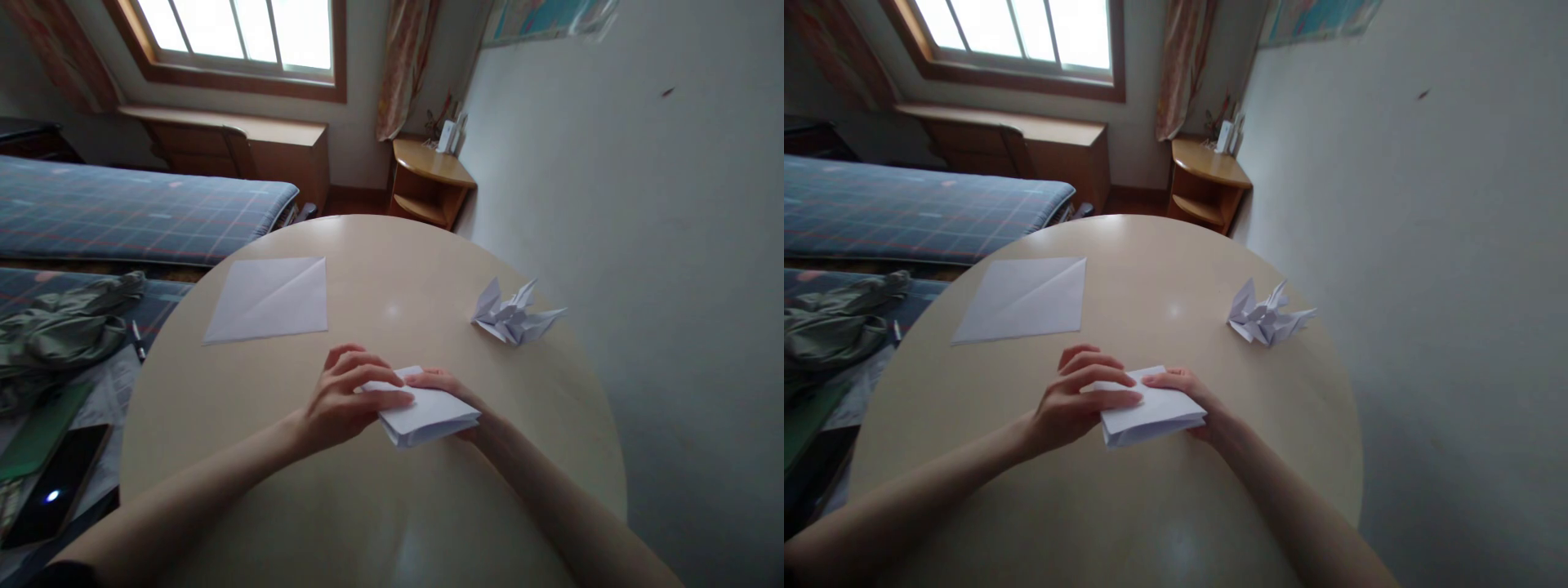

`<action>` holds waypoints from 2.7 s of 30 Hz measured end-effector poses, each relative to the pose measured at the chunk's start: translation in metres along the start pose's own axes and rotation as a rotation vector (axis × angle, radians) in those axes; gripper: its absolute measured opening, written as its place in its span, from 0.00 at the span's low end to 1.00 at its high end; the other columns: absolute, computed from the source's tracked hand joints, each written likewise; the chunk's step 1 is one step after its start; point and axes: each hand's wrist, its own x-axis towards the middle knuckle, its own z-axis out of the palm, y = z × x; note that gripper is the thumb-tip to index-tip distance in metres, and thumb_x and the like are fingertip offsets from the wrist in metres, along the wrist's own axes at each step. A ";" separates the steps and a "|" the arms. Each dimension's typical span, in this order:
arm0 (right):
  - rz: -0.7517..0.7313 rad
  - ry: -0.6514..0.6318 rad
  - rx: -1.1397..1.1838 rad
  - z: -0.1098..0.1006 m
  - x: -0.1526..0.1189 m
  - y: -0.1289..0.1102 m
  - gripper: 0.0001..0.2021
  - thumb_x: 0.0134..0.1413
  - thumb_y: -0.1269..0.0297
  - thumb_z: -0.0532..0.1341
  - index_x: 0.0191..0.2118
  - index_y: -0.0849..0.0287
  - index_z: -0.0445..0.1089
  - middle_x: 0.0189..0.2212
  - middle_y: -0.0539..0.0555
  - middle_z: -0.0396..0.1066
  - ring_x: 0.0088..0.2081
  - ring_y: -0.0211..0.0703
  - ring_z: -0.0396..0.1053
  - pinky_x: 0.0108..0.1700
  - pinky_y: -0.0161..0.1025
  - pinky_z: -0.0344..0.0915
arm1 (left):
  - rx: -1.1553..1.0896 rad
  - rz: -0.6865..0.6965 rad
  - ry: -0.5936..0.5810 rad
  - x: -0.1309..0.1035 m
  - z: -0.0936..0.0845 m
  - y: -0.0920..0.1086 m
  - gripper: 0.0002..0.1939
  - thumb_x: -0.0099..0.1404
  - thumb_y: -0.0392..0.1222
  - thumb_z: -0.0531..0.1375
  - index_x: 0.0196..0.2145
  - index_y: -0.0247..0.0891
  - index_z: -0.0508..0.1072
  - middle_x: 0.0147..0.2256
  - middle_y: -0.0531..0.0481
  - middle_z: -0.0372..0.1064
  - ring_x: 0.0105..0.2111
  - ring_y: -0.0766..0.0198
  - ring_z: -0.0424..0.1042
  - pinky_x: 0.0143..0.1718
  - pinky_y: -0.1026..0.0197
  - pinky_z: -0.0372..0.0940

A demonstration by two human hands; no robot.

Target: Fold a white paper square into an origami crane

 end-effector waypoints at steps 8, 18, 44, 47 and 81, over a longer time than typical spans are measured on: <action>-0.264 0.187 -0.322 -0.014 -0.011 -0.016 0.27 0.47 0.38 0.54 0.31 0.62 0.67 0.16 0.49 0.65 0.14 0.31 0.55 0.15 0.29 0.45 | -0.214 -0.125 0.051 0.001 -0.005 0.015 0.09 0.66 0.39 0.53 0.36 0.37 0.73 0.29 0.47 0.76 0.29 0.66 0.74 0.37 0.63 0.66; -0.983 0.248 -0.737 0.011 -0.056 -0.023 0.09 0.59 0.59 0.53 0.35 0.56 0.67 0.34 0.54 0.69 0.37 0.42 0.67 0.39 0.38 0.63 | -0.224 -0.563 -0.037 -0.003 0.003 0.025 0.15 0.61 0.48 0.58 0.25 0.35 0.74 0.17 0.53 0.65 0.18 0.71 0.60 0.21 0.69 0.58; -0.856 0.041 -0.839 0.006 -0.060 -0.027 0.02 0.56 0.66 0.57 0.34 0.56 0.65 0.32 0.52 0.70 0.36 0.40 0.68 0.38 0.37 0.66 | -0.196 -0.225 -0.176 0.000 0.001 0.025 0.09 0.65 0.41 0.55 0.37 0.34 0.72 0.18 0.53 0.68 0.17 0.69 0.65 0.25 0.67 0.62; -0.837 0.045 -0.811 0.006 -0.058 -0.026 0.03 0.56 0.64 0.56 0.34 0.56 0.65 0.32 0.52 0.69 0.36 0.40 0.68 0.37 0.36 0.66 | -0.185 -0.220 -0.180 0.000 0.001 0.026 0.09 0.65 0.41 0.55 0.37 0.33 0.71 0.18 0.52 0.68 0.17 0.69 0.66 0.25 0.67 0.62; -0.822 0.061 -0.841 0.006 -0.053 -0.027 0.06 0.54 0.64 0.60 0.28 0.58 0.69 0.27 0.52 0.71 0.28 0.37 0.67 0.27 0.33 0.62 | -0.295 -0.275 -0.172 0.003 -0.009 0.031 0.19 0.64 0.46 0.55 0.52 0.43 0.62 0.54 0.41 0.56 0.48 0.57 0.65 0.46 0.55 0.65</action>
